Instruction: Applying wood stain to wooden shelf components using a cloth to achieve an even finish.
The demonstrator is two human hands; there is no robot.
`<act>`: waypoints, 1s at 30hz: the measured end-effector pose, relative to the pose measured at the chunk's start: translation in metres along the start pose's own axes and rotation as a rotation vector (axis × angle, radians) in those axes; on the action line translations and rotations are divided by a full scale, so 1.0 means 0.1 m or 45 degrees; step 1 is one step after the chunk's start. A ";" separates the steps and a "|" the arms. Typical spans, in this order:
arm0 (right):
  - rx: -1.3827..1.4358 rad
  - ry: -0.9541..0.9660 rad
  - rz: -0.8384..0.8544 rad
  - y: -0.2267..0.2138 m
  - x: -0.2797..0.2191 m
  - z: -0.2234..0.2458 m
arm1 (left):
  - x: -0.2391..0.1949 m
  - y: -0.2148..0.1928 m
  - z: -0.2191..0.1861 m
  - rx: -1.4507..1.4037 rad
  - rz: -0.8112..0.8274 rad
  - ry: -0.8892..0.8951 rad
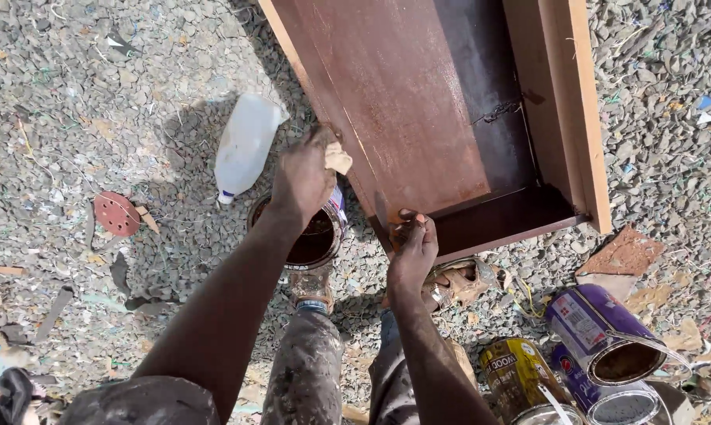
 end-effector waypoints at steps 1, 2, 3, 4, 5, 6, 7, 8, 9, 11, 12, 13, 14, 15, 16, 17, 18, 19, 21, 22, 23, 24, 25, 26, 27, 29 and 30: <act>-0.064 -0.021 0.033 0.12 -0.17 0.05 | -0.30 0.18 -0.08 -0.149 0.237 0.095; -0.131 -0.056 0.065 0.21 -0.30 0.12 | -0.57 0.39 -0.22 -0.310 0.464 0.193; -0.131 -0.065 0.075 0.17 -0.29 0.00 | -0.66 -0.05 -0.39 -0.312 0.451 0.189; -0.208 -0.062 0.051 0.11 -0.29 -0.12 | -0.73 -0.53 -0.55 -0.407 0.530 0.142; -0.284 -0.059 0.027 0.05 -0.28 -0.25 | -0.84 -1.07 -0.64 -0.502 0.610 0.095; -0.301 -0.063 0.023 0.04 -0.32 -0.24 | -0.96 -1.10 -0.62 -0.520 0.613 0.091; -0.285 -0.058 0.032 0.03 -0.37 -0.24 | -1.08 -1.13 -0.57 -0.871 0.529 -0.202; -0.265 -0.056 0.046 0.05 -0.40 -0.24 | -1.18 -1.15 -0.51 -1.210 0.426 -0.498; -0.277 -0.064 0.047 0.02 -0.42 -0.23 | -1.30 -1.07 -0.49 -1.225 0.424 -0.502; -0.232 0.079 0.148 0.04 -0.50 -0.28 | -1.55 -0.96 -0.34 -1.243 0.140 -0.677; -0.240 0.088 0.159 0.04 -0.49 -0.33 | -1.56 -1.02 -0.32 -1.240 0.135 -0.693; -0.318 0.134 0.195 0.04 -0.48 -0.38 | -1.55 -1.09 -0.29 -1.055 -0.014 -0.605; -0.389 0.172 0.220 0.05 -0.44 -0.43 | -1.52 -1.14 -0.28 -0.872 -0.155 -0.503; -0.392 0.172 0.221 0.05 -0.42 -0.50 | -1.49 -0.92 -0.18 -0.874 -0.155 -0.506; -0.479 0.263 0.245 0.02 -0.41 -0.57 | -1.48 -0.68 -0.10 -0.771 0.145 -0.572; -0.566 0.355 0.268 -0.01 -0.40 -0.65 | -1.48 -0.44 -0.02 -0.661 0.443 -0.633; -0.571 0.354 0.267 -0.04 -0.36 -0.75 | -1.45 -0.14 0.05 -0.665 0.445 -0.635; -0.578 0.418 0.298 -0.06 -0.32 -0.85 | -1.40 0.15 0.11 -0.572 0.326 -0.478; -0.587 0.483 0.314 -0.07 -0.30 -0.93 | -1.24 0.91 0.26 -0.486 0.218 -0.315; -0.654 0.536 0.280 -0.04 -0.31 -0.92 | -1.12 1.37 0.38 -0.305 0.390 -0.321; -0.721 0.589 0.247 0.00 -0.33 -0.91 | -1.00 1.82 0.49 -0.121 0.558 -0.325; -0.721 0.588 0.242 -0.01 -0.34 -0.88 | -0.98 1.54 0.40 -0.123 0.561 -0.321; -0.719 0.592 0.268 -0.01 -0.35 -0.85 | -0.96 1.25 0.32 -0.267 0.543 -0.412; -0.719 0.599 0.297 -0.01 -0.37 -0.80 | -0.96 0.95 0.24 -0.409 0.525 -0.507; -0.720 0.601 0.295 -0.26 -0.24 -0.96 | -1.02 0.87 0.28 -0.410 0.528 -0.507; -0.451 0.561 0.433 -0.67 0.04 -1.24 | -1.03 0.68 0.37 -0.680 0.491 -0.582; -0.434 0.555 0.441 -0.41 -0.08 -0.98 | -1.05 0.37 0.28 -0.668 0.479 -0.572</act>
Point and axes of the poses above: each hand's wrist, its own x-axis towards the middle knuckle, its own y-axis out of the palm, z = x × y, the point moved 1 cm from there along x, towards the middle knuckle, and after that the axes turned 7 degrees about x, right-handed, at the moved point
